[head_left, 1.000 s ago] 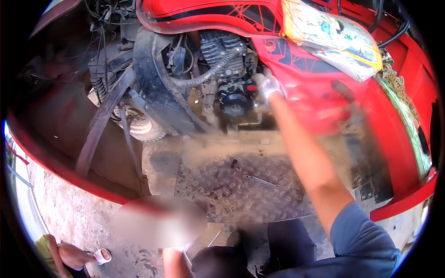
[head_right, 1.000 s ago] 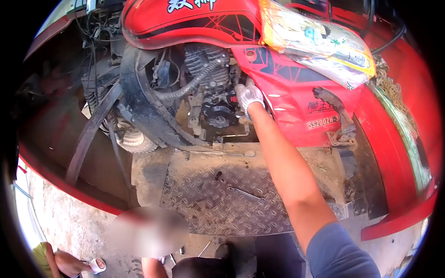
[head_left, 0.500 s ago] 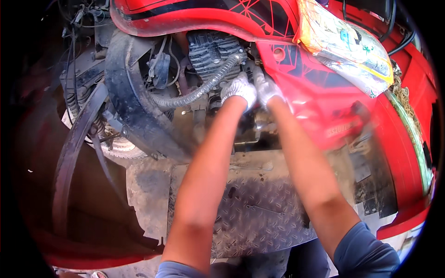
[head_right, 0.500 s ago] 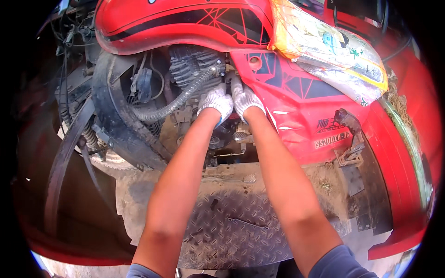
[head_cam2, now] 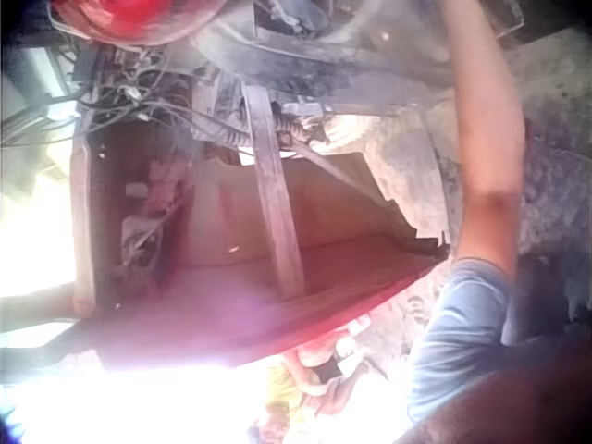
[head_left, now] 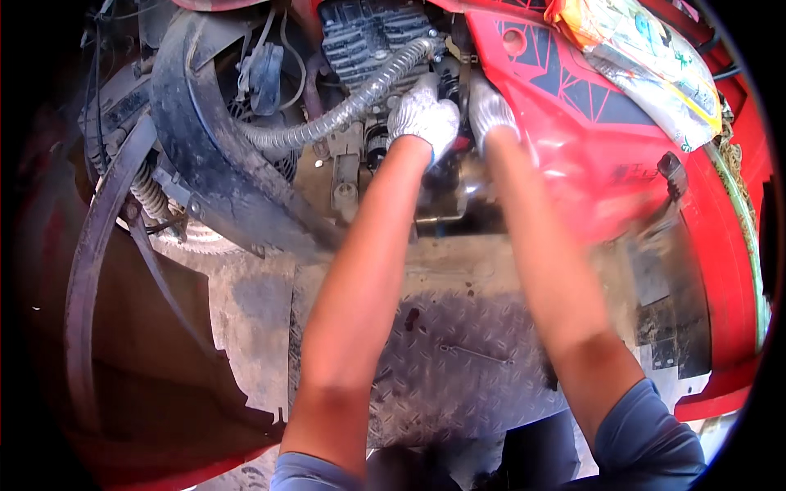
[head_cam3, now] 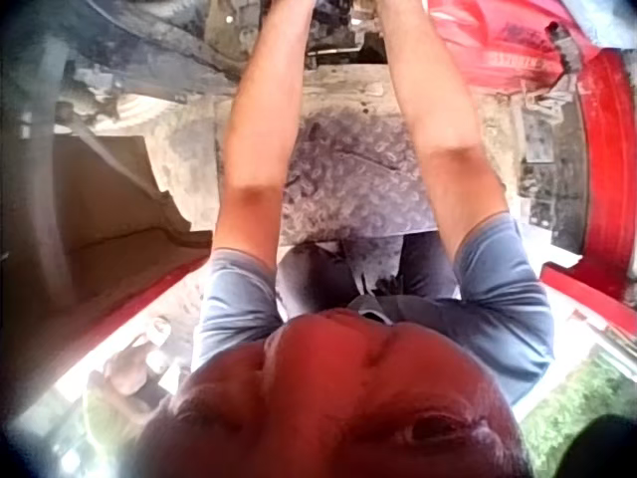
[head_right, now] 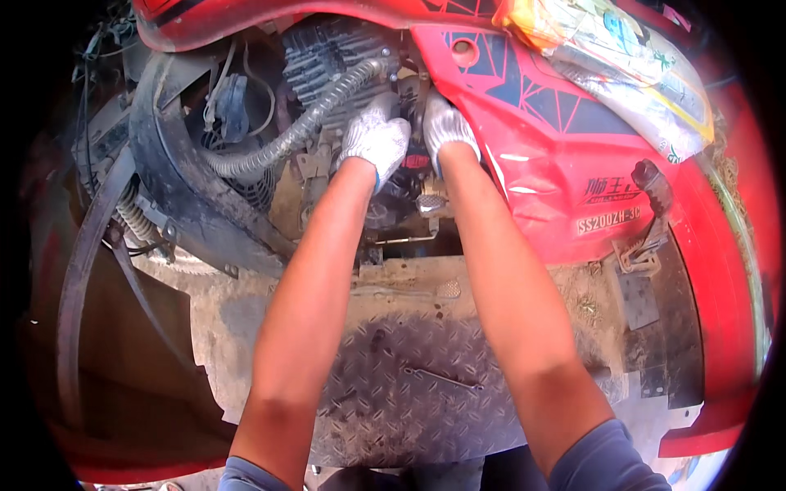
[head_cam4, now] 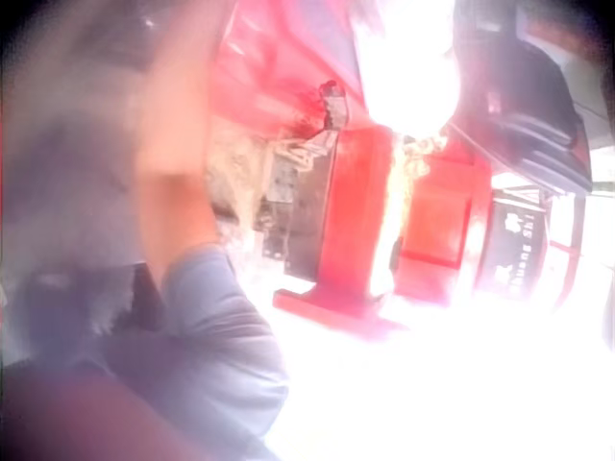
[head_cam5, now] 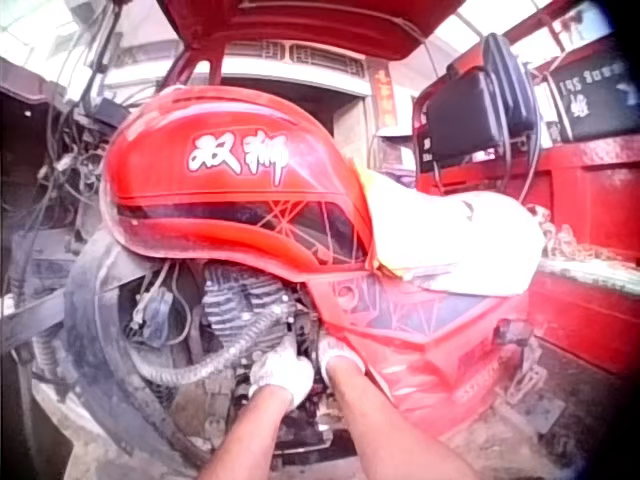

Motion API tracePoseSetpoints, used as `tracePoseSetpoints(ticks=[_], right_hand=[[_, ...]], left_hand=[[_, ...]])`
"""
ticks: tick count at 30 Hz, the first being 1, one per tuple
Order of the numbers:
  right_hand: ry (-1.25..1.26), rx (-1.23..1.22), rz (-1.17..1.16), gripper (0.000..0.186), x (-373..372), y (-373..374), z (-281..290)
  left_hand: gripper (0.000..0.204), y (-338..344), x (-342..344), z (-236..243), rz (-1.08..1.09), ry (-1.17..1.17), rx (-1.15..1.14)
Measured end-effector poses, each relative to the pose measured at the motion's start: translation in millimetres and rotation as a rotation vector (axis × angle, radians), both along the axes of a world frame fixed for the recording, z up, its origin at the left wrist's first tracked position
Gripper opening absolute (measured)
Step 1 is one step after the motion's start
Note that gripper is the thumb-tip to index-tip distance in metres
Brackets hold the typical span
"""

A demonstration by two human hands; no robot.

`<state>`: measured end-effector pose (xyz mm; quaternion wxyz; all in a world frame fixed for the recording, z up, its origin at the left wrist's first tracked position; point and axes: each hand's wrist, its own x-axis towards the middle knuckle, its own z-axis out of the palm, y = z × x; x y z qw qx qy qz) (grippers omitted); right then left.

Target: The person uses a power tool and a wrench to work on the engine components of a red three-wheeled motorcycle, removing and handling various mechanical parts.

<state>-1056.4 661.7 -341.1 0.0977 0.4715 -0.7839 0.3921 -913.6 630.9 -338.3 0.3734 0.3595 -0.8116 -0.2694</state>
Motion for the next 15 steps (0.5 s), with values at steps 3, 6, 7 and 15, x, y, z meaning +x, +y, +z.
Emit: tracePoseSetpoints(ticks=[3,6,7,15], right_hand=[[-0.340,-0.193,0.125,0.053,-2,-18,5],[0.067,-0.341,-0.029,0.052,-8,-30,1],[0.021,-0.276,0.005,0.050,-12,-31,0],[0.110,-0.051,0.032,0.055,-26,-28,-11]], left_hand=[[0.056,3,1,4,0.073,-0.198,-0.105],[0.056,5,-4,14,0.034,-0.254,-0.020],[0.055,7,-5,17,0.040,-0.284,0.016],[0.051,2,-13,18,0.065,-0.331,0.003]])
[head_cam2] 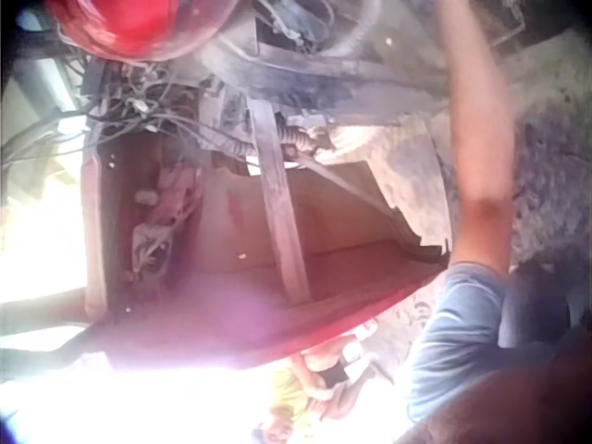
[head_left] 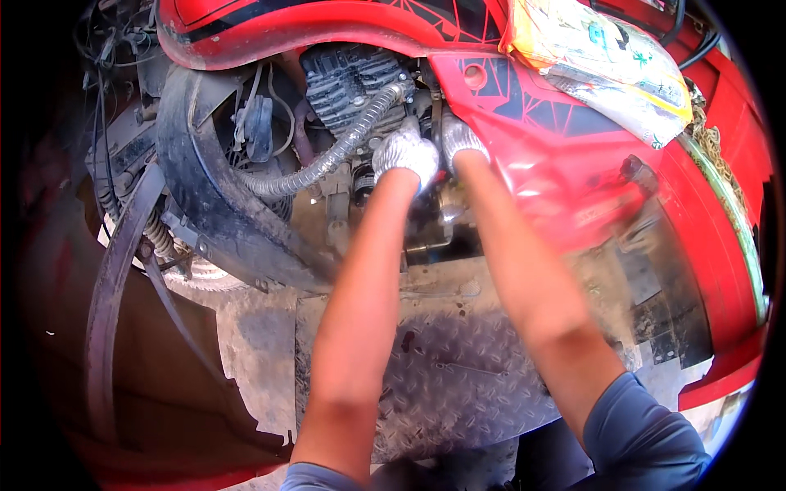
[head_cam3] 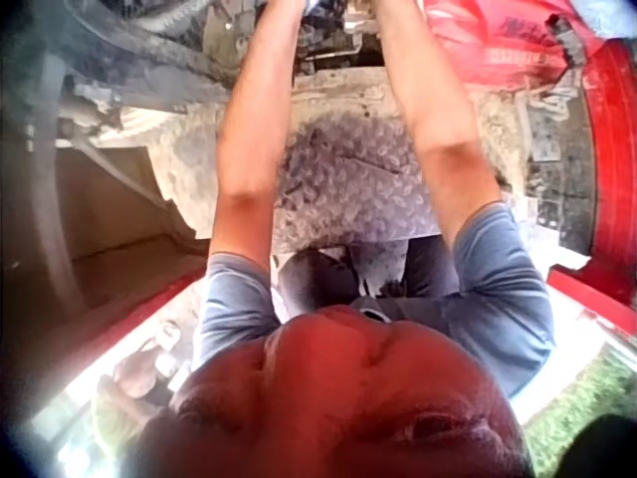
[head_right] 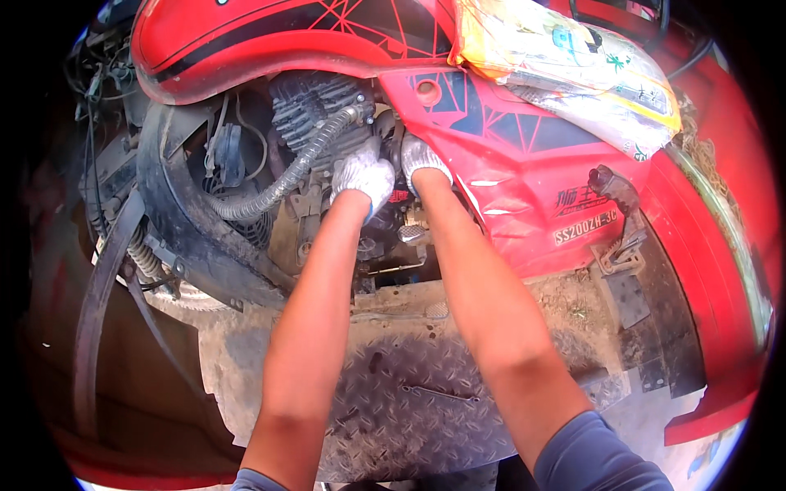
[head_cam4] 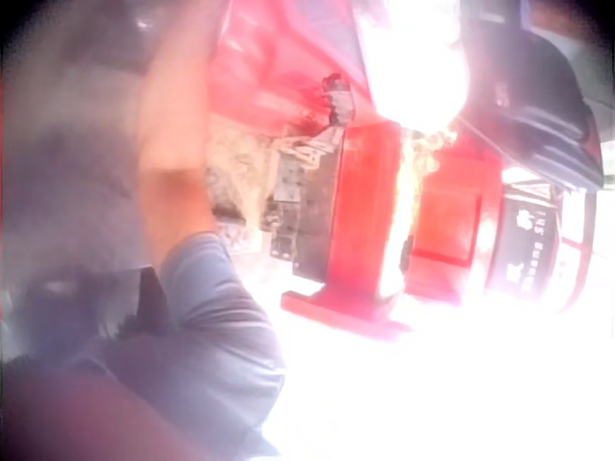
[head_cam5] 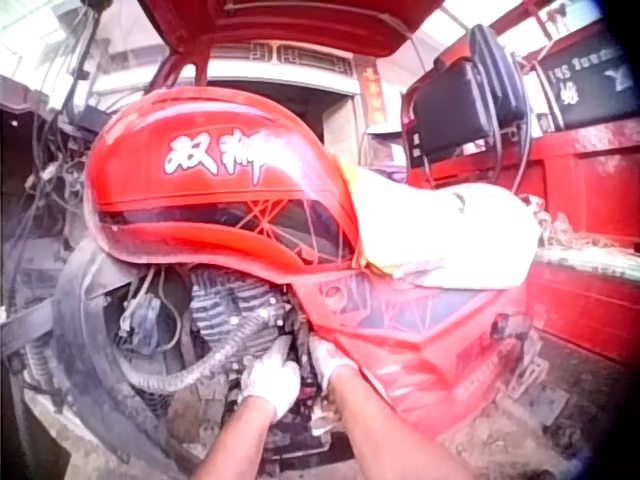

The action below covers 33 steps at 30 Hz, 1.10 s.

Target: The person uses a power tool and a wrench to work on the engine components of a red three-wheeled motorcycle, removing and handling various mechanical parts.

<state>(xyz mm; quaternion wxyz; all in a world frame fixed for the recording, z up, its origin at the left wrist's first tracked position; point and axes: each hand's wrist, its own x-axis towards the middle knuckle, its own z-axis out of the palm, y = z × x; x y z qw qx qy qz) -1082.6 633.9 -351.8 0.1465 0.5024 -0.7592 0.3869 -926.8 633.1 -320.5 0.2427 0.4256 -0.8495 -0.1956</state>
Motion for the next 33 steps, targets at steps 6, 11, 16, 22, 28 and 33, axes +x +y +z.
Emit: tracePoseSetpoints(ticks=[6,11,16,22,28,33], right_hand=[[-0.353,-0.129,0.154,0.034,-14,-23,-23],[-0.862,-0.291,0.381,0.029,-23,-31,-37],[-0.568,-0.138,0.266,0.032,-11,-13,-30],[0.177,0.107,-0.107,0.036,9,13,-1],[0.048,0.234,0.081,0.037,12,30,3],[-0.541,-0.196,0.178,0.044,2,9,-18]], left_hand=[[0.048,-1,3,-18,-0.050,0.134,-0.050],[0.054,-4,7,-17,-0.068,0.158,-0.066],[0.042,-16,2,-2,-0.208,0.047,-0.090],[0.055,-27,-3,-3,-0.314,0.174,-0.110],[0.068,-41,1,-29,-0.469,0.631,0.195],[0.069,-43,0,-45,-0.591,0.787,0.259]])
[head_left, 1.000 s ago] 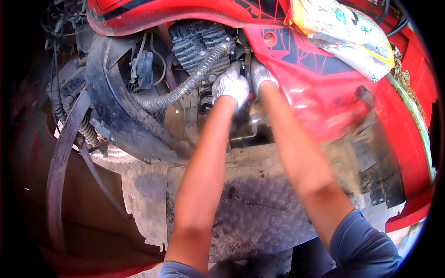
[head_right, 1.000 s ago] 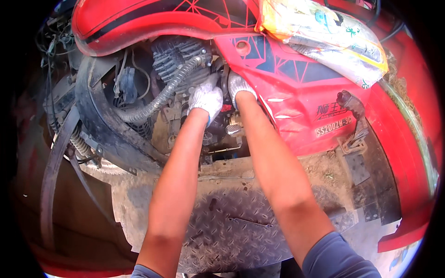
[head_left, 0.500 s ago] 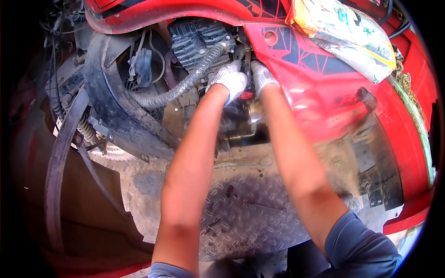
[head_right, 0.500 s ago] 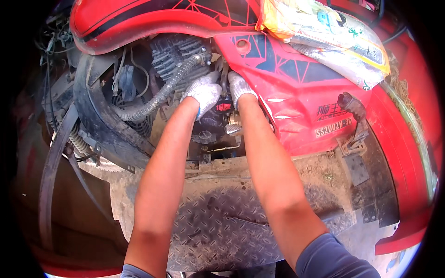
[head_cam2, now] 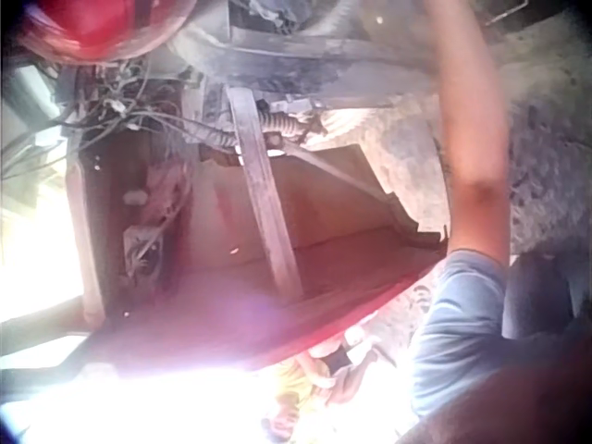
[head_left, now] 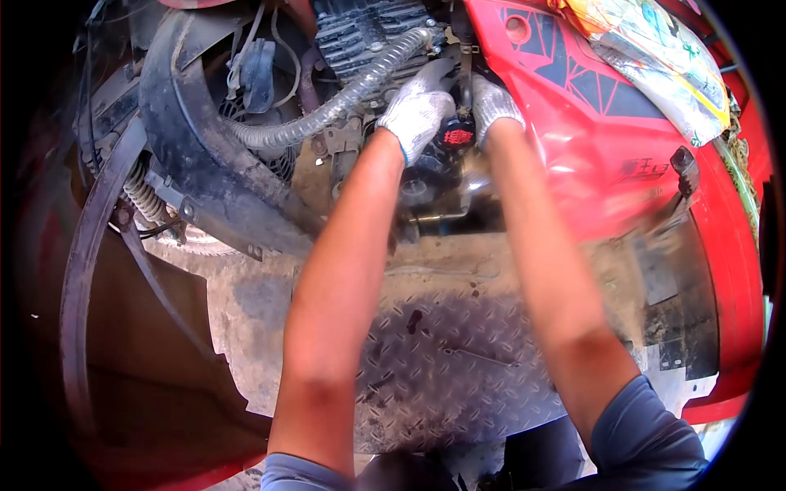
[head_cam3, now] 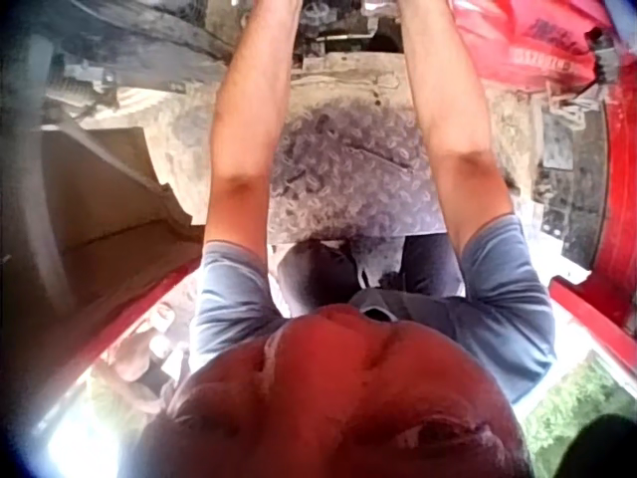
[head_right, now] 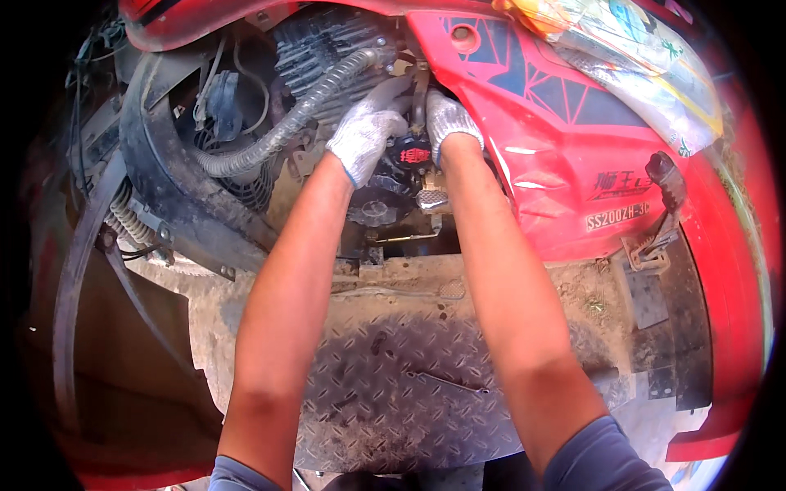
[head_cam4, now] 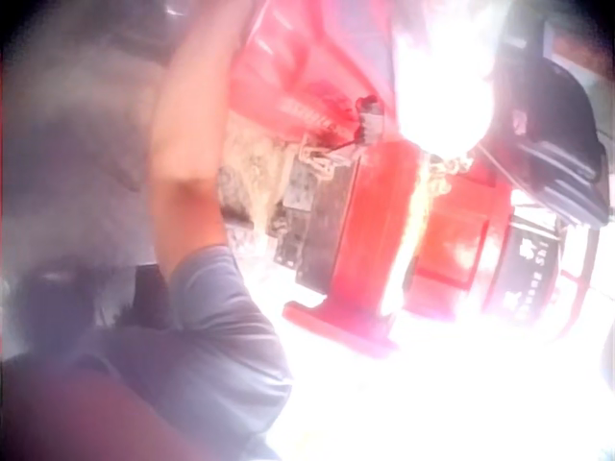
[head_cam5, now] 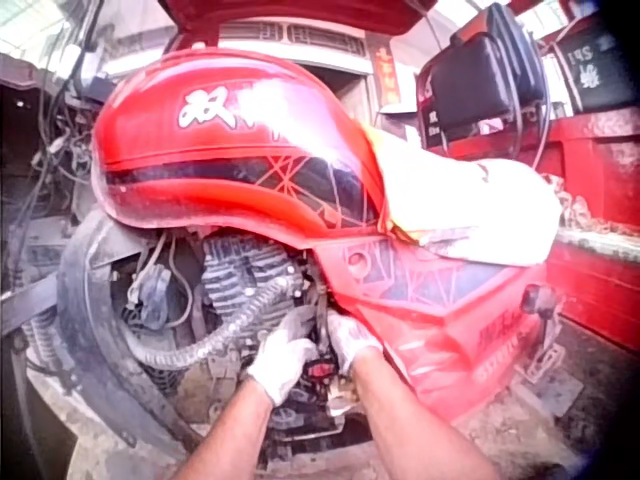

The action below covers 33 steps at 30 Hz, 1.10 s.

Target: The person uses a power tool and a wrench to work on the engine components of a red three-wheeled motorcycle, removing and handling various mechanical parts.

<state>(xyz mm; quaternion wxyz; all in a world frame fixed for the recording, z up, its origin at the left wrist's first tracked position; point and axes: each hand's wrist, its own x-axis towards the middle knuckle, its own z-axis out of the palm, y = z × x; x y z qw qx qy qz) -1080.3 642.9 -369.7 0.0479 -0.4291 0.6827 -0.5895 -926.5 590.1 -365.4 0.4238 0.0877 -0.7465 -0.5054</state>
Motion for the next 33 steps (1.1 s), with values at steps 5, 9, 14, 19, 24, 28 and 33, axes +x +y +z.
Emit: tracePoseSetpoints(ticks=[5,9,14,19,24,28,33], right_hand=[[-0.005,-0.099,0.115,0.038,-7,-9,-5],[-0.302,-0.039,0.242,0.034,0,2,5],[-0.560,-0.092,0.298,0.029,-1,-7,3],[-0.408,-0.179,0.167,0.043,-19,-34,-9],[0.188,-0.081,-0.095,0.042,-19,-29,-10],[0.245,-0.009,-0.183,0.049,-13,-28,-4],[-0.210,-0.083,-0.032,0.061,-20,-42,2]], left_hand=[[0.071,11,1,2,0.027,-0.022,0.015],[0.073,14,6,2,-0.083,0.113,0.144],[0.064,4,5,-5,0.039,0.151,-0.095],[0.044,2,-1,4,0.390,-0.220,-0.242],[0.039,6,-1,25,0.462,-0.427,-0.289],[0.040,9,1,30,0.343,-0.392,-0.172],[0.044,12,0,29,0.343,-0.341,-0.259]])
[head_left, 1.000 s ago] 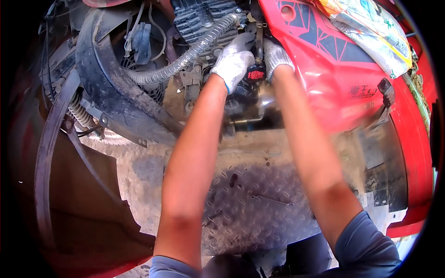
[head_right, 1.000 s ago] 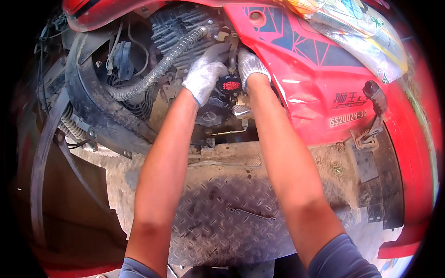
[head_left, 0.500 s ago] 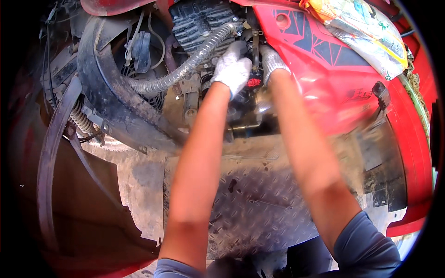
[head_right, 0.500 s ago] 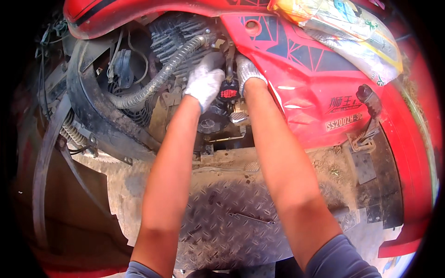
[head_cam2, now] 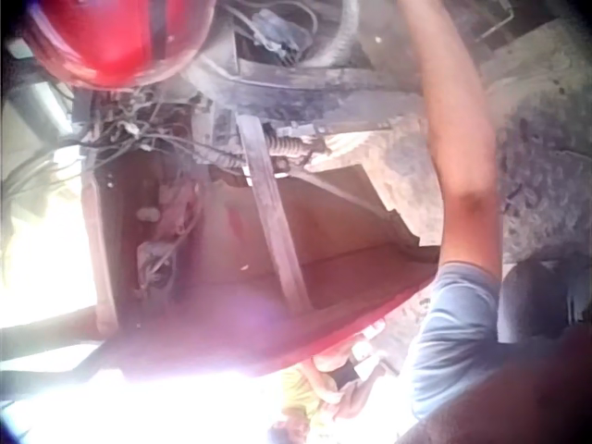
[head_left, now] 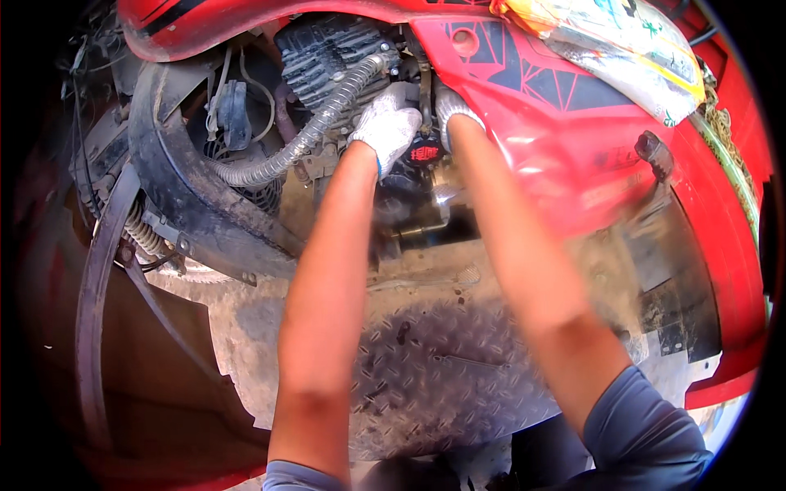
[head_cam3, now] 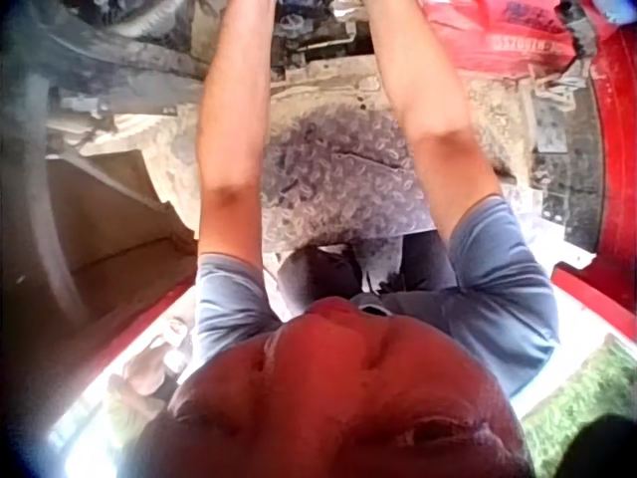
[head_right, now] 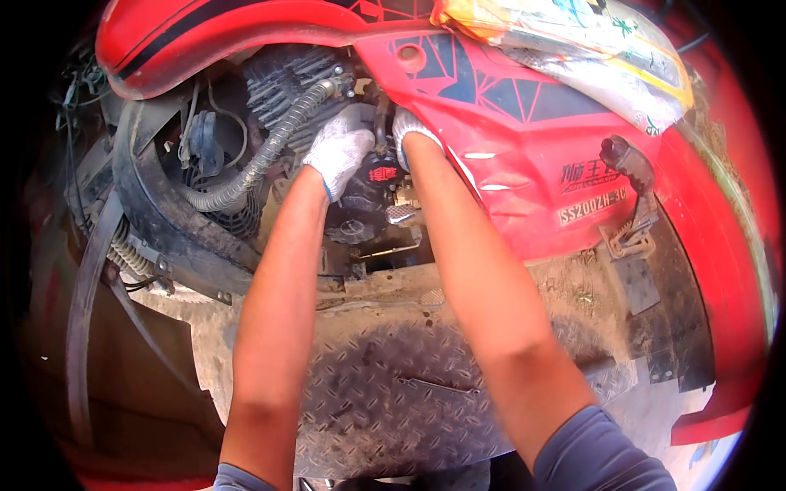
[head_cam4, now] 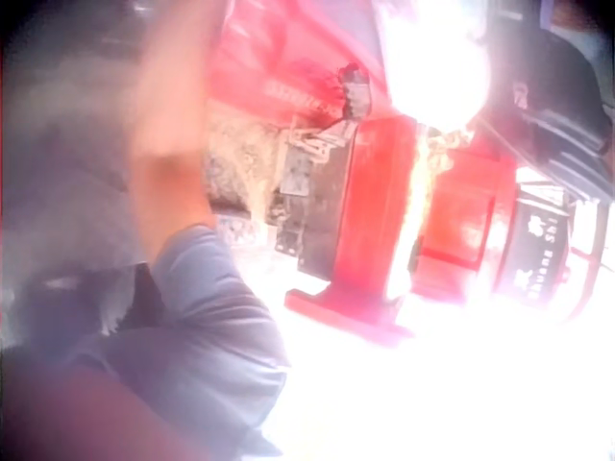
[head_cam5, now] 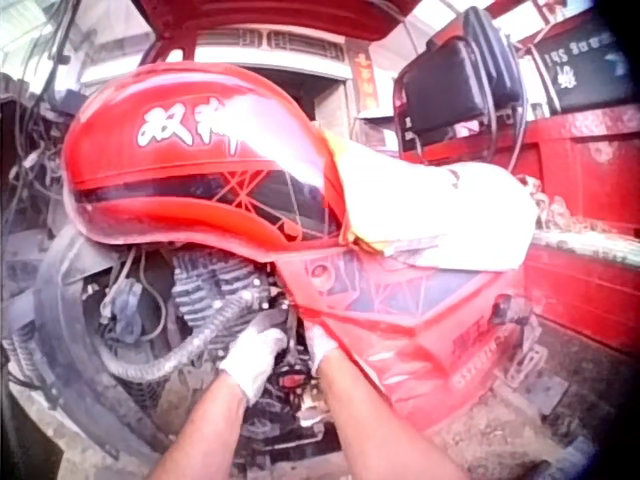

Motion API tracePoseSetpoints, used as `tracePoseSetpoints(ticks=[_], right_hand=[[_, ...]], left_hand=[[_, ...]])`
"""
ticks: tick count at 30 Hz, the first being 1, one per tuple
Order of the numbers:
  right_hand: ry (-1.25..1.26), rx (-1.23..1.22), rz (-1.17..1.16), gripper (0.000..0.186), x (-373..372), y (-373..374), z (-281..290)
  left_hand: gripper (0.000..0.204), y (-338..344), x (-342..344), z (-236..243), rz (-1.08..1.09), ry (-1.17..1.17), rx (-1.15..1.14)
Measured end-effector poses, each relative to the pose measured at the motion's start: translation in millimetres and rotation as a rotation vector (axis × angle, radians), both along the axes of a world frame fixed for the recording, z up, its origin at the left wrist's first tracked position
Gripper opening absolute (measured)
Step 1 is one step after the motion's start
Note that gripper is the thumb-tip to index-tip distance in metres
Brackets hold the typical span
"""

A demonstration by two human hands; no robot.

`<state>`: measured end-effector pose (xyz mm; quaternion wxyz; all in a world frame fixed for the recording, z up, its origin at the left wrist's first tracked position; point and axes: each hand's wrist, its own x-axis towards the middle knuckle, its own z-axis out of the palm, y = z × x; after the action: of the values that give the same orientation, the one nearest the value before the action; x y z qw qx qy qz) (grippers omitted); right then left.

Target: The person uses a power tool and a wrench to work on the engine components of a red three-wheeled motorcycle, removing and handling various mechanical parts.

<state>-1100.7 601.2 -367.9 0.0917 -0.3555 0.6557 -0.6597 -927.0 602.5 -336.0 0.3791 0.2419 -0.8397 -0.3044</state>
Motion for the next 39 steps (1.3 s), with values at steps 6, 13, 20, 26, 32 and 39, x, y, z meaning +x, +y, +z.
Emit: tracePoseSetpoints(ticks=[6,13,20,26,32,39], right_hand=[[-0.537,-0.159,0.341,0.069,8,5,4],[-0.231,-0.283,0.372,0.049,-24,-25,-29],[-0.587,-0.052,0.491,0.054,-30,-33,-36],[-0.415,0.001,0.499,0.044,3,12,-8],[0.285,0.123,0.093,0.037,-3,5,-5],[0.811,0.464,-0.078,0.040,5,24,14]], left_hand=[[0.048,8,-2,4,-0.164,0.123,0.221],[0.100,25,-8,11,0.140,-0.065,0.155],[0.056,14,-36,27,0.314,-0.204,0.081],[0.036,6,-41,11,0.230,0.124,0.192],[0.019,14,-27,18,-0.001,0.347,0.562],[0.013,-3,-27,5,-0.074,0.327,0.372]])
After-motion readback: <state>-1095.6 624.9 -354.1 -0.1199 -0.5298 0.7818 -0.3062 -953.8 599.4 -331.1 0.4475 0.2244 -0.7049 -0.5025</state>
